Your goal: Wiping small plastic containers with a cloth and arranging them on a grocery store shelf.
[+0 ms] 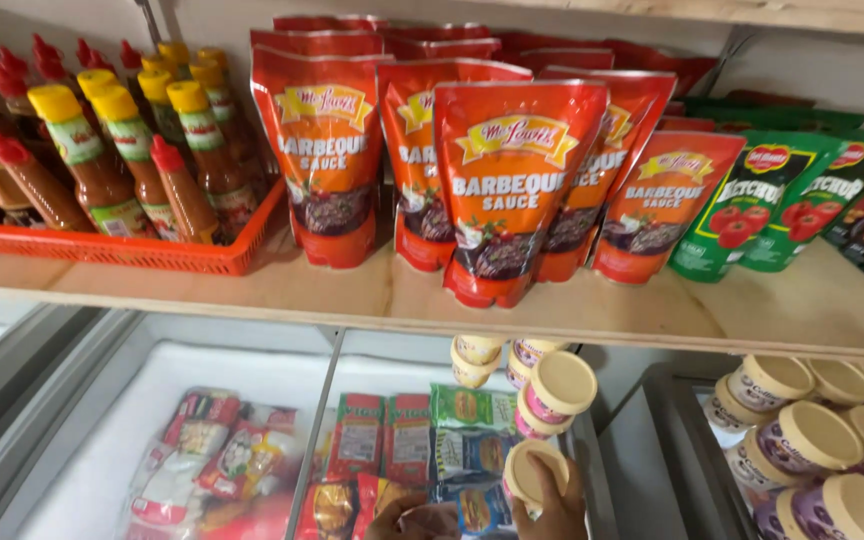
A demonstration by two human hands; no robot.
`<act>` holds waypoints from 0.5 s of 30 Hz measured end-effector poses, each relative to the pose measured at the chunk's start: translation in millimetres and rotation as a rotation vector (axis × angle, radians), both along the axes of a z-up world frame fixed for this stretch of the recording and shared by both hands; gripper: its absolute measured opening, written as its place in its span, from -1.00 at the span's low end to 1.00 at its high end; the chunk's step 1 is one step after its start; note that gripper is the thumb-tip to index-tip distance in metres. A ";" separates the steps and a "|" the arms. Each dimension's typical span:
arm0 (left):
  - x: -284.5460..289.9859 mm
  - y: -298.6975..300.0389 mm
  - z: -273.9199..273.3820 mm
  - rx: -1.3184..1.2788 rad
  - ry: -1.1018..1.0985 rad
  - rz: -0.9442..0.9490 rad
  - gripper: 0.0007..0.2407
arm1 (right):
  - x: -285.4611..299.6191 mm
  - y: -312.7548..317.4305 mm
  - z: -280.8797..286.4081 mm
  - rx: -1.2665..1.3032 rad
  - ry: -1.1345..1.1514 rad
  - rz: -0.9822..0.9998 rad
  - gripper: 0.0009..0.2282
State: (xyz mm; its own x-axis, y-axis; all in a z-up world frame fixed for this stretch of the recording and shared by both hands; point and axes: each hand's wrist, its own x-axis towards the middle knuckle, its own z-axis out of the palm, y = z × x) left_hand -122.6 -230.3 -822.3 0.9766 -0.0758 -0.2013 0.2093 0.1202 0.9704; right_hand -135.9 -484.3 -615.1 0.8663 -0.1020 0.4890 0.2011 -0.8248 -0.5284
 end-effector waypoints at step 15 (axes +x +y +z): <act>-69.1 31.4 206.0 -0.082 0.277 0.366 -0.70 | -71.4 154.0 -41.5 0.863 0.439 -0.130 -0.18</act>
